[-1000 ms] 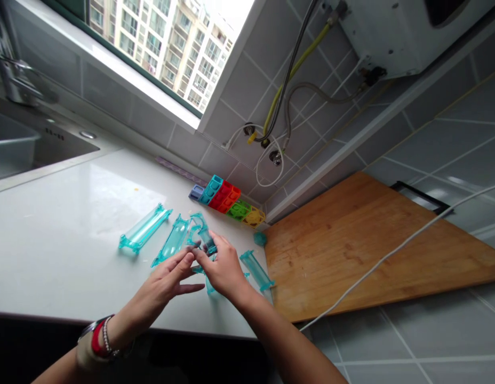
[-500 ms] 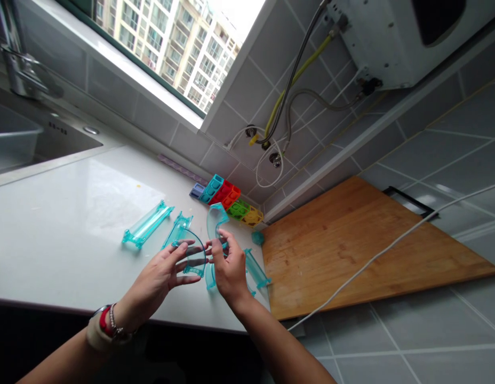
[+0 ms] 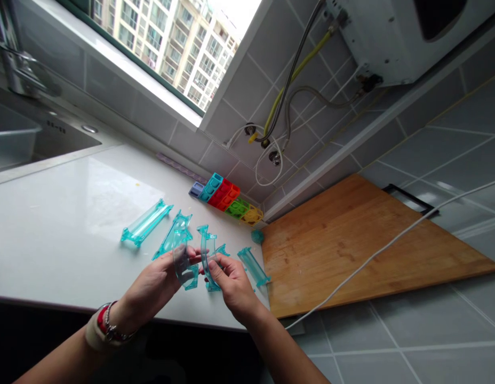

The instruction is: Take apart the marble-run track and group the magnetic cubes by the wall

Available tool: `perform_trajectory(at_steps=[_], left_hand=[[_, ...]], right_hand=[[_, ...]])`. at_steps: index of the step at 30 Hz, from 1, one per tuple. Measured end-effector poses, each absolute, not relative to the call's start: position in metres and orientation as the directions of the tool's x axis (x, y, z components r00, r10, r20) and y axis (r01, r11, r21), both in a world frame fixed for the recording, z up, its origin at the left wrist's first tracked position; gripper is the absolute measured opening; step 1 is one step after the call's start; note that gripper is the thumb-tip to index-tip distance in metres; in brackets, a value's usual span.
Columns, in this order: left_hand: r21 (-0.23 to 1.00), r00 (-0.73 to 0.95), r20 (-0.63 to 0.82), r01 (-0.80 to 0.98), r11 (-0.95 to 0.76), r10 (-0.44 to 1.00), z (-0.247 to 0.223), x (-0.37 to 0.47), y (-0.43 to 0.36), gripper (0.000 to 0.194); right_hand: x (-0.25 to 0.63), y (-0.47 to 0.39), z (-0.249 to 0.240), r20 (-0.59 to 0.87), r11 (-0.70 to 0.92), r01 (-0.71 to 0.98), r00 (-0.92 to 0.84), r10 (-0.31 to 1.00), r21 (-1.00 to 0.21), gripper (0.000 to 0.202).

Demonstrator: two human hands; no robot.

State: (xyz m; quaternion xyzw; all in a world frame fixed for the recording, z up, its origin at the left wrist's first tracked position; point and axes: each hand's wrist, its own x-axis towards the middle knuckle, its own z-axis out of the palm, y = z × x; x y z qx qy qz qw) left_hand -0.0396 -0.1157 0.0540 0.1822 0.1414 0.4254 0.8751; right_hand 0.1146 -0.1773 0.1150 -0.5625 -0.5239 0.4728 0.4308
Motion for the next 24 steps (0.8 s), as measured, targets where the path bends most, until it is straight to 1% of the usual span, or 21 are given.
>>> perform_trajectory(at_steps=[3,6,10,14,18,24], left_hand=[[0.396,0.637,-0.044,-0.696,0.599,0.770,0.060,-0.039,-0.120,0.029],[0.383,0.644,-0.051,-0.693,0.611,0.763,0.062,-0.040,-0.121,0.029],[0.400,0.654,-0.071,-0.673,0.622,0.753,0.059,-0.040,-0.120,0.033],[0.434,0.644,-0.096,-0.659,0.615,0.759,0.054,-0.039,-0.120,0.035],[0.443,0.631,-0.105,-0.662,0.604,0.769,0.056,-0.039,-0.121,0.036],[0.409,0.659,-0.100,-0.656,0.634,0.745,0.061,-0.041,-0.121,0.034]], right_hand=[[0.107,-0.176,0.109,-0.067,-0.067,0.149,0.008,0.998,-0.987,0.028],[0.100,-0.174,0.107,-0.028,-0.030,0.169,0.018,0.999,-0.985,0.029],[0.094,-0.172,0.107,0.008,0.010,0.230,-0.009,1.000,-0.973,0.033],[0.093,-0.171,0.105,-0.018,-0.009,0.280,-0.030,0.999,-0.960,0.033],[0.098,-0.170,0.099,-0.029,-0.037,0.294,0.031,0.999,-0.955,0.030],[0.103,-0.169,0.091,0.038,0.005,0.355,0.086,0.996,-0.935,0.025]])
